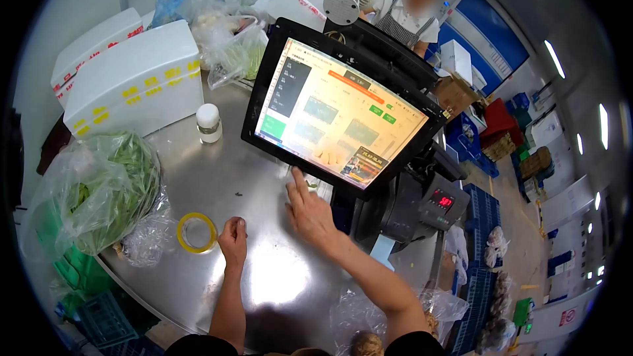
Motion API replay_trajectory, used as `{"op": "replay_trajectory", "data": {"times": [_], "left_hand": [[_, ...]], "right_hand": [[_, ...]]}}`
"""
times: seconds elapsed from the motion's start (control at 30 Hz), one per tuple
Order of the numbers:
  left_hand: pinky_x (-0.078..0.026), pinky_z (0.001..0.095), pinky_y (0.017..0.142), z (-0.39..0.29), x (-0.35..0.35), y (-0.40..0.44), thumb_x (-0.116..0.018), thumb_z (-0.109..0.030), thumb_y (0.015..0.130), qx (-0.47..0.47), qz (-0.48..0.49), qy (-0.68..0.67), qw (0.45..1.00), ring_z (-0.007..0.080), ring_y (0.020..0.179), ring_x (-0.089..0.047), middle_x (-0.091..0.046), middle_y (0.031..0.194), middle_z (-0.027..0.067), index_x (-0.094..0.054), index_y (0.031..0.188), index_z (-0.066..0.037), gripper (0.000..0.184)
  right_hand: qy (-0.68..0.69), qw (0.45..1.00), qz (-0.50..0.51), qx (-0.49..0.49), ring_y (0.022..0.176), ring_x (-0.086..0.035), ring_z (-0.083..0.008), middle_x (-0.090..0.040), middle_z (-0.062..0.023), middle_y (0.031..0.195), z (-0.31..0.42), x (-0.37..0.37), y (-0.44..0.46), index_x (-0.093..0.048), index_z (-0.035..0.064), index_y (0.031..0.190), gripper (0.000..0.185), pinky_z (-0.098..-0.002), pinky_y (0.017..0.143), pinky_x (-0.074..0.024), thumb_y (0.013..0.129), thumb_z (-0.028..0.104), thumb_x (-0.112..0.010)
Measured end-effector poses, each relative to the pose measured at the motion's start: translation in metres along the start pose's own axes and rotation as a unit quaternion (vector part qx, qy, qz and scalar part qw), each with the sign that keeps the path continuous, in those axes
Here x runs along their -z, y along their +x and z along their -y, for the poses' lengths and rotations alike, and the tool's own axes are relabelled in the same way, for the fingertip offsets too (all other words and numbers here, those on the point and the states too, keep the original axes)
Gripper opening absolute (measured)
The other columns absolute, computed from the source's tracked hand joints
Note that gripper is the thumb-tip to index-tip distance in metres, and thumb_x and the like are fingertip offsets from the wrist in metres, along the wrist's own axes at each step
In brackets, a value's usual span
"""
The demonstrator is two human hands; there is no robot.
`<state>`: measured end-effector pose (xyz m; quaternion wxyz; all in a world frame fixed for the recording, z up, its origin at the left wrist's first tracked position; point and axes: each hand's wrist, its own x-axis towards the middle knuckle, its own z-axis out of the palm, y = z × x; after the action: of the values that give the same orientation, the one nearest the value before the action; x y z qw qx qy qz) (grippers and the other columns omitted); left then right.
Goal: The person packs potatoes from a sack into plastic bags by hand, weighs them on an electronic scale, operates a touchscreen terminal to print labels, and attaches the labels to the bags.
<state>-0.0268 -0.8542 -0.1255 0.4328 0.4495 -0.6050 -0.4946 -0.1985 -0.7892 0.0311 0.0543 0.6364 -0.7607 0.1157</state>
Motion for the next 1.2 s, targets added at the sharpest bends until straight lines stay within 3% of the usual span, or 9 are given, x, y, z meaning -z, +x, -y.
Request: {"op": "replay_trajectory", "data": {"times": [0.17, 0.3, 0.4, 0.6, 0.7, 0.8, 1.0, 1.2], "left_hand": [[-0.038, 0.0262, 0.048, 0.004, -0.004, -0.001, -0.059, -0.017, 0.088, -0.01, -0.021, 0.012, 1.0, 0.0099, 0.048, -0.047, -0.051, 0.054, 0.0054, -0.061, 0.093, 0.003, 0.021], [-0.038, 0.026, 0.048, 0.003, -0.006, -0.001, -0.059, -0.016, 0.088, -0.021, -0.028, 0.001, 0.999, 0.0098, 0.048, -0.047, -0.053, 0.055, 0.0058, -0.061, 0.094, 0.003, 0.02], [-0.039, 0.0259, 0.048, 0.008, -0.006, -0.001, -0.059, -0.016, 0.088, -0.014, -0.022, -0.005, 1.0, 0.0096, 0.049, -0.047, -0.053, 0.056, 0.0059, -0.061, 0.094, 0.003, 0.021], [-0.038, 0.0256, 0.048, 0.011, -0.007, -0.001, -0.059, -0.016, 0.088, -0.014, -0.027, -0.017, 0.999, 0.0089, 0.049, -0.046, -0.053, 0.055, 0.0058, -0.061, 0.094, 0.004, 0.021], [-0.038, 0.0257, 0.047, 0.012, -0.006, 0.0, -0.059, -0.016, 0.088, -0.013, -0.021, -0.011, 1.0, 0.0089, 0.049, -0.045, -0.053, 0.056, 0.0059, -0.061, 0.094, 0.004, 0.021], [-0.037, 0.0258, 0.048, 0.009, -0.005, 0.0, -0.059, -0.017, 0.088, -0.007, -0.018, -0.012, 1.0, 0.0091, 0.049, -0.045, -0.052, 0.056, 0.006, -0.061, 0.094, 0.004, 0.022], [-0.038, 0.0258, 0.048, 0.007, -0.005, 0.0, -0.059, -0.016, 0.088, -0.032, -0.024, 0.007, 0.999, 0.0098, 0.049, -0.046, -0.053, 0.057, 0.0068, -0.061, 0.094, 0.003, 0.021], [-0.04, 0.0274, 0.051, 0.004, -0.009, -0.003, -0.058, -0.016, 0.088, -0.051, -0.045, 0.028, 0.997, 0.0133, 0.051, -0.049, -0.055, 0.06, 0.0079, -0.061, 0.093, 0.003, 0.019]], "right_hand": [[0.031, 0.998, 0.047, -0.004, 0.078, -0.059, -0.0302, -0.034, -0.0202, 0.138, 0.008, -0.015, -0.042, -0.046, 0.0018, 0.115, 0.045, -0.0371, 0.066, -0.0517, 0.076, 0.013, -0.064], [0.062, 0.997, 0.029, 0.019, 0.072, -0.058, -0.0309, -0.035, -0.0228, 0.136, 0.003, -0.014, -0.064, -0.045, 0.0009, 0.112, 0.041, -0.0383, 0.066, -0.0507, 0.076, 0.011, -0.062], [0.056, 0.995, 0.084, -0.025, 0.083, -0.059, -0.0313, -0.035, -0.0197, 0.137, 0.003, -0.009, -0.076, -0.046, 0.0025, 0.113, 0.044, -0.0382, 0.071, -0.0509, 0.074, 0.01, -0.066], [0.082, 0.991, 0.096, -0.037, 0.09, -0.058, -0.0334, -0.035, -0.0216, 0.135, 0.005, -0.012, -0.106, -0.049, 0.0028, 0.114, 0.043, -0.0387, 0.076, -0.0501, 0.075, 0.01, -0.065], [0.084, 0.993, 0.079, -0.017, 0.08, -0.06, -0.0324, -0.037, -0.0229, 0.133, 0.009, -0.013, -0.124, -0.05, 0.0019, 0.112, 0.04, -0.0404, 0.071, -0.0506, 0.075, 0.012, -0.063], [0.087, 0.993, 0.074, -0.022, 0.083, -0.061, -0.0336, -0.039, -0.0232, 0.132, 0.008, -0.008, -0.148, -0.05, 0.0033, 0.113, 0.042, -0.0408, 0.072, -0.0508, 0.074, 0.012, -0.064], [0.098, 0.969, 0.15, -0.167, 0.095, -0.058, -0.0375, -0.042, -0.0196, 0.129, 0.009, 0.03, -0.201, -0.052, 0.0041, 0.114, 0.041, -0.0409, 0.079, -0.0502, 0.076, 0.009, -0.066], [0.041, 0.966, 0.061, -0.248, 0.095, -0.057, -0.0401, -0.053, -0.0202, 0.116, -0.002, 0.063, -0.273, -0.053, 0.002, 0.112, 0.039, -0.0428, 0.078, -0.0491, 0.075, 0.007, -0.065]]}}
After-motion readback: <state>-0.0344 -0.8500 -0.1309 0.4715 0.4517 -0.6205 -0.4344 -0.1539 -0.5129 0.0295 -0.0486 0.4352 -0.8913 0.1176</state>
